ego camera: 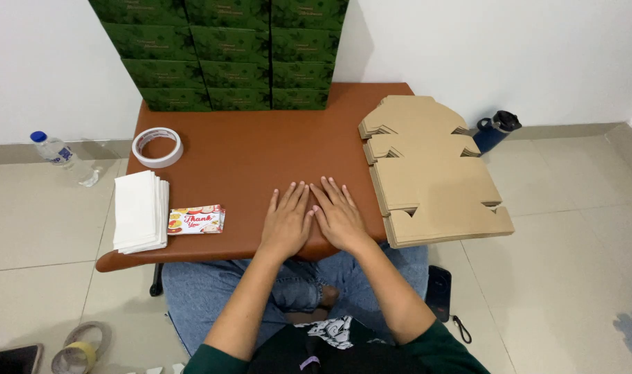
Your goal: Assembling a cardboard box from a flat cutout by folding flaps and securing them with a sticker.
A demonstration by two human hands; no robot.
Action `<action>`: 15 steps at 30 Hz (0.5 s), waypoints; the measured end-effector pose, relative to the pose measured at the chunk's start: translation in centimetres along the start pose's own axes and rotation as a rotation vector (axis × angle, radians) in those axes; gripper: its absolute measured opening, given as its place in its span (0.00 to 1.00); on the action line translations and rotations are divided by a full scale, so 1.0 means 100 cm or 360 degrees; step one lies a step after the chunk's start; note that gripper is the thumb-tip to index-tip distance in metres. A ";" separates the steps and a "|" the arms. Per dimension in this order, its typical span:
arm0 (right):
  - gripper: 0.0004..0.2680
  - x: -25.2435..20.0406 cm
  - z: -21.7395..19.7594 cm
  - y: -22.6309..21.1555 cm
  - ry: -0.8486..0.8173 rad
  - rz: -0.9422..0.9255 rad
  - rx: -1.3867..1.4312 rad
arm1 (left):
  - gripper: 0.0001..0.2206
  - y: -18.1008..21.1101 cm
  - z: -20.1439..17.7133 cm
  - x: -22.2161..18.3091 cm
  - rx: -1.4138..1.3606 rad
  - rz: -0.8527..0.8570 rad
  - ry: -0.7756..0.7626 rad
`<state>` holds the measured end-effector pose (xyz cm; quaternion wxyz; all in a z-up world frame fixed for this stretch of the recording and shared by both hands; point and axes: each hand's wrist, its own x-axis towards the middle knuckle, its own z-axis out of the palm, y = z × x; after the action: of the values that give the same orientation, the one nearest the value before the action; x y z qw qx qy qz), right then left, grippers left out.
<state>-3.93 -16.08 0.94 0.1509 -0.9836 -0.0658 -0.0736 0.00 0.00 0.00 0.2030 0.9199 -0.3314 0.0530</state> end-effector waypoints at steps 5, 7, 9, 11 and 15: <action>0.20 -0.005 -0.001 0.001 0.0019 -0.0044 -0.0036 | 0.26 0.006 -0.002 -0.002 0.0107 -0.0138 -0.0056; 0.20 -0.006 0.002 0.003 0.0018 -0.0033 -0.0009 | 0.26 0.006 0.000 -0.002 0.0131 -0.0153 -0.0086; 0.21 -0.005 0.005 0.006 0.0027 -0.0049 -0.0066 | 0.26 0.003 0.005 0.000 0.0155 -0.0138 -0.0070; 0.21 -0.005 0.006 0.007 0.0050 -0.0050 -0.0046 | 0.26 0.001 0.007 -0.001 0.0175 -0.0131 -0.0072; 0.22 -0.014 -0.016 0.008 0.0014 -0.0143 0.0354 | 0.25 0.005 0.004 0.001 0.0195 -0.0132 -0.0058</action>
<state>-5.40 -17.50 2.03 0.2558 -0.9565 -0.1170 -0.0770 -0.24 -0.64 -0.19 0.1424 0.9443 -0.2930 0.0478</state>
